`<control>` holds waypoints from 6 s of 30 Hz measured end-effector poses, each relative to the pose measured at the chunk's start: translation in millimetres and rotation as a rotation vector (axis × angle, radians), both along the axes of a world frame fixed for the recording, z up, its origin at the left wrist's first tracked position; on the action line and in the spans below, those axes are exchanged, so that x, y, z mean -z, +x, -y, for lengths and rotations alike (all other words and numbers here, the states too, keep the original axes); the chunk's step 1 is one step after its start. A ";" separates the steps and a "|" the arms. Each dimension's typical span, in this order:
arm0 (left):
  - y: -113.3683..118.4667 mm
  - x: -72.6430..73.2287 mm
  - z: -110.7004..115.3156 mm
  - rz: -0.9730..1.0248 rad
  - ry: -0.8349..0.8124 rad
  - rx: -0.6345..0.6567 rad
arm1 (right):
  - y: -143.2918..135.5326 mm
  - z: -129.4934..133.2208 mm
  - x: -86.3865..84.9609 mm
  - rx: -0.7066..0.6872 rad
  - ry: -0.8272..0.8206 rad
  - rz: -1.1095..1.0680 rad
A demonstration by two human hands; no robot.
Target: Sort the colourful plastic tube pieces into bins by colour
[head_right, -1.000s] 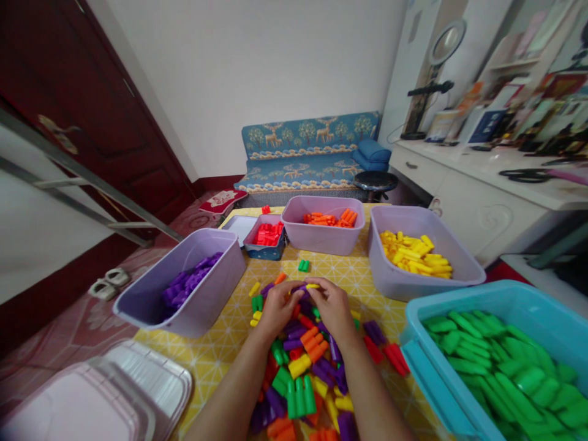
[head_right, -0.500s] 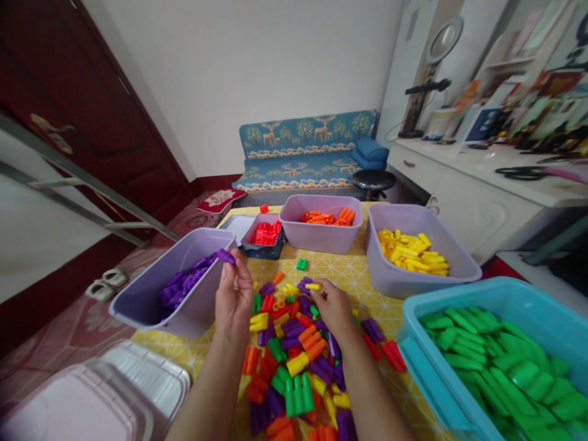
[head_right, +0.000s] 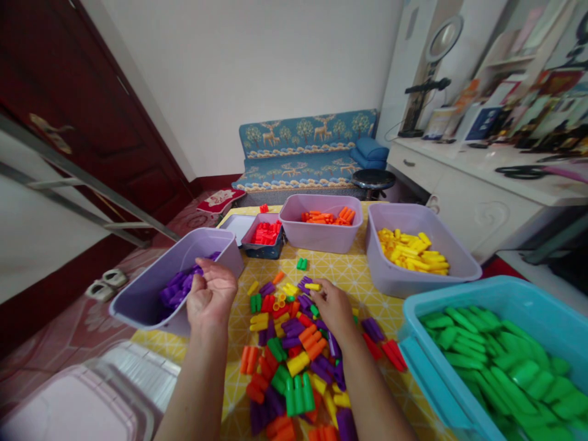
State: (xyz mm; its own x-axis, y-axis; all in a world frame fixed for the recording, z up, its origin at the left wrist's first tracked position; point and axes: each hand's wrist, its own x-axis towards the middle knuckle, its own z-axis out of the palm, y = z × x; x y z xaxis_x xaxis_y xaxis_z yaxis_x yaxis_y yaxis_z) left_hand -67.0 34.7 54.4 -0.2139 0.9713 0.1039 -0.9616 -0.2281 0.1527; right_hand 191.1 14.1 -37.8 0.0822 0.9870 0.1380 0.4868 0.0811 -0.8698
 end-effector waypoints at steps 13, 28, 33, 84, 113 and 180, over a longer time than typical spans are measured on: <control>49.0 44.9 9.6 -2.193 0.165 0.125 | 1.0 -0.8 1.6 -0.006 -0.003 0.032; 88.1 56.7 10.8 -1.162 0.040 0.453 | -4.0 6.5 -19.4 -0.042 0.035 -0.118; 87.6 58.2 11.3 -1.208 0.026 0.474 | -9.3 8.5 -26.1 -0.130 0.081 -0.186; 46.6 2.0 27.7 -2.697 0.245 0.366 | 3.3 29.1 -72.3 -0.326 -0.300 0.688; 75.6 65.4 0.3 -1.202 -0.044 0.245 | -18.5 10.5 -49.7 -0.048 0.199 0.226; 80.8 71.9 3.0 -1.887 0.108 -0.030 | 5.1 -60.0 -42.9 0.211 -0.142 0.735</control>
